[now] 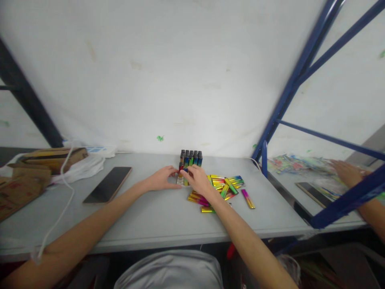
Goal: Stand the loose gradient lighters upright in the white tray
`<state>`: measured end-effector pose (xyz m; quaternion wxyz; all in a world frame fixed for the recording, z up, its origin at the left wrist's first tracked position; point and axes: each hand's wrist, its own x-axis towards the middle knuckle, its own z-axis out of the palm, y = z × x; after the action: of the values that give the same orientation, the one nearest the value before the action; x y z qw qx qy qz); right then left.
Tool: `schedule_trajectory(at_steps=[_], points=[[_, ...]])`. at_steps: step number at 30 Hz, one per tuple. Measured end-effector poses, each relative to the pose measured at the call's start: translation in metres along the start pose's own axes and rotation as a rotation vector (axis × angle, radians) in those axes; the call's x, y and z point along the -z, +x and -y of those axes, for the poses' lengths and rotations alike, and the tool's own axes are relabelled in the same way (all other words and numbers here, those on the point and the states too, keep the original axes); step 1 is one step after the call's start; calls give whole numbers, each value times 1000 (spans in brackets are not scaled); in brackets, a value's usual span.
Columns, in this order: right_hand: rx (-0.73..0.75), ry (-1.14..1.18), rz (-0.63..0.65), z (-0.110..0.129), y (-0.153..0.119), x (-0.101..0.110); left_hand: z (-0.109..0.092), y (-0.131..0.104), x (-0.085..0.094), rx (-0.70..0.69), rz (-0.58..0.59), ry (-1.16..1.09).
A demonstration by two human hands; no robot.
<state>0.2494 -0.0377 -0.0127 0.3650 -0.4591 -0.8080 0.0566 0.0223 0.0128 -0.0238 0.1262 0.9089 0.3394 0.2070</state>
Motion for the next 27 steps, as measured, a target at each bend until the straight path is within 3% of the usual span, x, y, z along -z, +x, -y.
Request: schedule_trajectory(at_steps=[6,22,27], points=[[-104,-28,64,0,1,0,0,0,0,22,0,-8],[-27,-348,240,16,6,-7,-2,0,1,-4,3,38],[-101,-275,112,-5,6,17,-2,0,2,24,-3,-12]])
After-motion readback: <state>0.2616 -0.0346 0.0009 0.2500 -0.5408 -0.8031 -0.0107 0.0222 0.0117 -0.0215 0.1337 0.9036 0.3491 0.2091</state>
